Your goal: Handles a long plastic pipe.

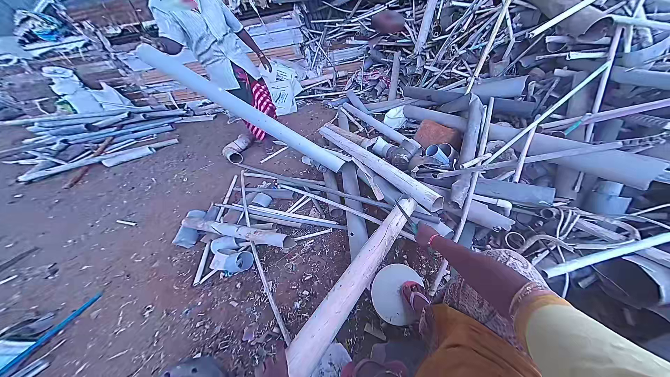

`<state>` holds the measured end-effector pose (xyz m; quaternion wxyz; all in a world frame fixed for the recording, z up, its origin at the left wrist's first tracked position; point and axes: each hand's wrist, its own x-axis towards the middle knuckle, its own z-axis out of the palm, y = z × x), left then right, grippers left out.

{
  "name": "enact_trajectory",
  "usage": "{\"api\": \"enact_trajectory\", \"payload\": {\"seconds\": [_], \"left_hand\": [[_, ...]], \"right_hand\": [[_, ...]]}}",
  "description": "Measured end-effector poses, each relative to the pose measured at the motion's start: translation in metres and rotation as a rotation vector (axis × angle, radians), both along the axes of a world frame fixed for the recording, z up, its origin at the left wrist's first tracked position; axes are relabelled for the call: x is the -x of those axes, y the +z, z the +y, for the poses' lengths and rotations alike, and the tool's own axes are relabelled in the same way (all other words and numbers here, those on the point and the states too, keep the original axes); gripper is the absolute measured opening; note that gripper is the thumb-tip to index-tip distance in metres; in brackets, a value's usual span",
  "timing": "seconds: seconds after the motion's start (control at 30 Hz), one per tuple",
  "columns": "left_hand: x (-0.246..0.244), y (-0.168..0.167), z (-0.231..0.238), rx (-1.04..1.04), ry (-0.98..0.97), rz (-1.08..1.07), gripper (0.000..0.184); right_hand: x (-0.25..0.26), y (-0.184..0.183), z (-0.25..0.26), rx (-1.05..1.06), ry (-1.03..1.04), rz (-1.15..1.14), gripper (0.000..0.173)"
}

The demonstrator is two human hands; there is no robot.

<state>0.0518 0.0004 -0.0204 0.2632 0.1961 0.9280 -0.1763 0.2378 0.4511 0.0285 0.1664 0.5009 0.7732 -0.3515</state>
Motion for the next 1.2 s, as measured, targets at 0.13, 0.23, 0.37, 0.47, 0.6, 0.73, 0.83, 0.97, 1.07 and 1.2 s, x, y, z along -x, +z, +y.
{"api": "enact_trajectory", "payload": {"seconds": [0.13,0.23,0.37,0.47,0.6,0.73,0.83,0.97,1.07,1.2], "left_hand": [[0.006,0.000,0.006,0.087,-0.042,-0.011,0.141],[0.009,0.012,0.005,0.022,0.031,-0.089,0.136],[0.022,0.028,-0.023,-0.216,0.191,-0.213,0.125],[0.039,0.024,-0.070,-0.476,0.427,-0.218,0.113],[0.043,0.027,-0.128,-0.373,0.520,-0.159,0.109],[0.021,0.050,-0.121,-0.348,0.535,-0.120,0.096],[0.020,0.072,-0.102,-0.572,0.680,0.133,0.087],[0.020,0.076,-0.097,-0.677,0.885,0.353,0.075],[0.020,0.080,-0.102,-0.765,0.991,0.422,0.065],[0.021,0.091,-0.095,-1.030,1.161,0.484,0.051]], "right_hand": [[0.004,-0.019,-0.044,0.035,0.175,0.040,0.056],[0.004,-0.030,-0.130,0.049,0.488,0.025,0.054],[0.002,-0.021,-0.203,-0.010,0.885,0.037,0.067],[0.012,-0.028,-0.162,-0.102,0.715,-0.035,0.060],[0.017,-0.022,-0.093,-0.220,0.502,-0.170,0.064],[0.044,0.017,-0.108,-0.179,0.574,-0.234,0.051],[0.074,0.059,-0.149,-0.119,0.775,-0.063,0.064],[0.080,0.165,-0.183,-0.323,0.802,0.640,0.059],[0.076,0.240,-0.163,-0.447,0.688,1.183,0.053],[0.074,0.228,-0.146,-0.287,0.284,1.709,0.039]]}}
